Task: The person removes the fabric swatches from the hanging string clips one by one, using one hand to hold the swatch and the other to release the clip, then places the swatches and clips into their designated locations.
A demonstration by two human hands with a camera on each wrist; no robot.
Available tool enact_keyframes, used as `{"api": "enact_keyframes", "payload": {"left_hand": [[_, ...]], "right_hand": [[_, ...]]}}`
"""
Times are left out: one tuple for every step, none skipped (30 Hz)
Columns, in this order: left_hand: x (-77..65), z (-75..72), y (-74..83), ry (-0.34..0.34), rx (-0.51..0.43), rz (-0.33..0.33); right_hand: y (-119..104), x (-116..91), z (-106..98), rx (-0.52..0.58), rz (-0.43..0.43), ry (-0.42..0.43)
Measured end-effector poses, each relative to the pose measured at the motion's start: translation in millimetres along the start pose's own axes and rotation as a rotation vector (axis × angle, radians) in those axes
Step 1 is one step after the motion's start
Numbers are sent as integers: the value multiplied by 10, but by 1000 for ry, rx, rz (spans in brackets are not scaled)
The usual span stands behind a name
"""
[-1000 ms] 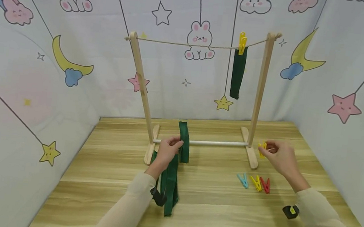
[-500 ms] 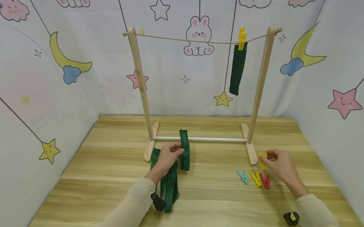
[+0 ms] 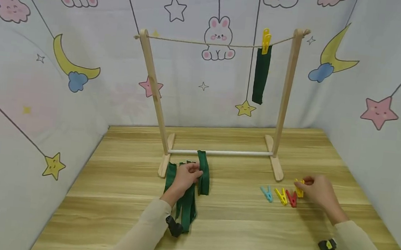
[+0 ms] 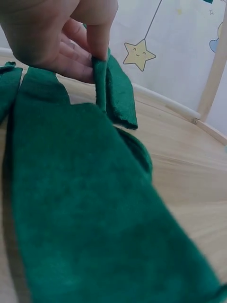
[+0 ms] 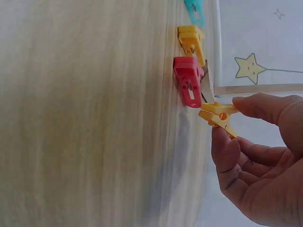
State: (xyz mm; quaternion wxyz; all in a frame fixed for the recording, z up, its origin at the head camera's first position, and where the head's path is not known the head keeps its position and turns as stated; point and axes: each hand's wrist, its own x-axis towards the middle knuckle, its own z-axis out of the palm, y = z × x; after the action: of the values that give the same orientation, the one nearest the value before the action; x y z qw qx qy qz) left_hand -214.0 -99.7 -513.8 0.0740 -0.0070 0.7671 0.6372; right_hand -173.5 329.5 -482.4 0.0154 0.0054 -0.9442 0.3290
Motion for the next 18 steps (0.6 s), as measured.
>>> {"api": "enact_keyframes", "payload": {"left_hand": [[-7,0,-4,3,8,-8],[-16,-2,-11,6,15,-18],[-22,8,-14,6,23,-25],[-30,7,-29,5,26,-35],[-39,8,-43,3,32,-40],[-45,10,-59,-2,36,-46],[-54,14,-71,-6,36,-54],[-63,20,-81,-14,35,-59],[-70,30,-92,-21,35,-62],[-77,40,-97,-26,35,-65],[-82,51,-99,-29,36,-67],[-85,60,-101,-30,35,-70],[-88,71,-97,-27,37,-71],[-88,81,-93,-22,45,-71],[-84,90,-92,-15,56,-70],[-82,97,-82,-7,75,-62],[-78,105,-71,4,99,-54],[-72,111,-60,8,137,-39]], "right_hand": [[17,-5,1,-3,1,-2],[31,-10,3,-7,1,-3],[49,-16,-6,-12,4,-3],[59,-17,2,-18,3,-1],[62,-21,7,-24,5,-3],[65,-24,13,-30,8,-6],[69,-26,18,-37,9,-9],[71,-29,19,-42,10,-10],[72,-32,22,-46,13,-11],[73,-34,23,-51,18,-13],[74,-37,23,-55,22,-15],[77,-38,25,-58,26,-18],[82,-38,27,-62,30,-21],[86,-38,28,-66,32,-22],[91,-38,28,-68,37,-24],[94,-38,28,-72,39,-25],[97,-38,25,-75,42,-26],[101,-36,22,-78,44,-27]]}}
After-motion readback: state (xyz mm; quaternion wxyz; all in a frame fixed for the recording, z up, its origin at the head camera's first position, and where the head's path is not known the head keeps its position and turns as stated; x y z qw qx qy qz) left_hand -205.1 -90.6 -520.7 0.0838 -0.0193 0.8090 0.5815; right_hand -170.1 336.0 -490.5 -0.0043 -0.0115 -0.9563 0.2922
